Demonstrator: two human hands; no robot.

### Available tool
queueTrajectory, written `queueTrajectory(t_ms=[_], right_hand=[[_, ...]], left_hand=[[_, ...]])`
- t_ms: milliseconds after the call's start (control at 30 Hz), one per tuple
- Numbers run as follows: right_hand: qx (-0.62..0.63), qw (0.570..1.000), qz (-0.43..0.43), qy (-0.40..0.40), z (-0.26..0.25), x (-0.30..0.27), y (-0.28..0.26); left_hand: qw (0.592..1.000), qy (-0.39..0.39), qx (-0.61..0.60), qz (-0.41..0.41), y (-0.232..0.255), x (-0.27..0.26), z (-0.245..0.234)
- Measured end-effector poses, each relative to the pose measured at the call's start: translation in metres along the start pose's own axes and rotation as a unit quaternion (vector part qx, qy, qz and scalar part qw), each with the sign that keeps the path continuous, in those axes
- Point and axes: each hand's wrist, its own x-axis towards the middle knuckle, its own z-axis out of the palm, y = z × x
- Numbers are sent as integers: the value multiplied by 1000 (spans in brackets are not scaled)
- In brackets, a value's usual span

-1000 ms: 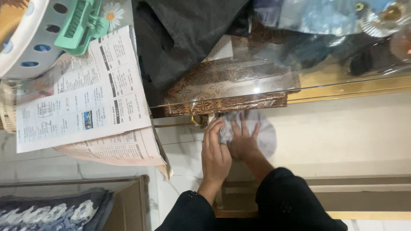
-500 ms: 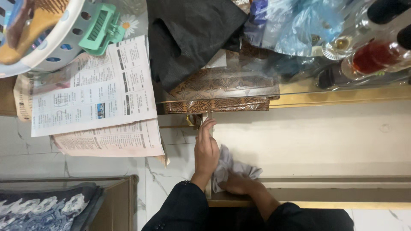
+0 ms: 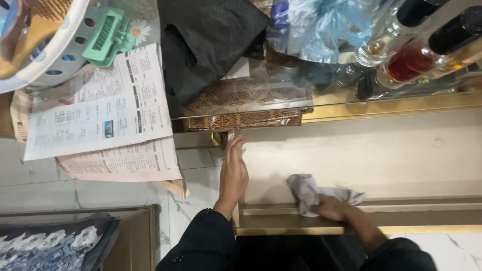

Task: The person removes several small bottles and containers from an open drawer, places them on the vanity top, then removes a newspaper lining and wipes the drawer interior with a cloth. The person folds the newspaper and places it on the vanity, then wipes the newspaper with the cloth.

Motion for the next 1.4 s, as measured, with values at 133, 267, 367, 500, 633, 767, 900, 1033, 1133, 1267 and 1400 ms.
queueTrajectory(t_ms=[133,267,367,500,633,767,900,1033,1133,1267,1400], right_hand=[[-54,996,51,38,-3,-10,26],[-146,988,49,14,11,-9,6],[-134,991,9,11,22,0,-23],[-78,992,-97,0,48,13,-87],[-49,959,-277,39,71,0,-144],[77,984,-155,34,58,-38,-163],[266,927,-252,83,45,-78,-177],[153,902,-362,178,49,-96,-203],[141,896,-354,228,58,-98,-221],[52,932,-229,276,73,-96,-251],[83,944,-143,286,67,-85,-278]], left_hand=[[1000,5,-7,-14,-2,-7,4],[996,11,-72,-59,-8,-18,10],[983,20,-141,-112,-17,-19,16],[942,10,-282,-183,-21,-29,14],[844,-20,-418,-334,-18,-48,-5],[806,-42,-477,-347,-8,-70,-29],[790,-43,-484,-373,-2,-75,-39],[799,-19,-462,-384,-6,-72,-34],[809,5,-461,-364,-16,-71,-28],[783,51,-491,-378,-27,-77,-22],[789,84,-479,-375,-30,-86,-17]])
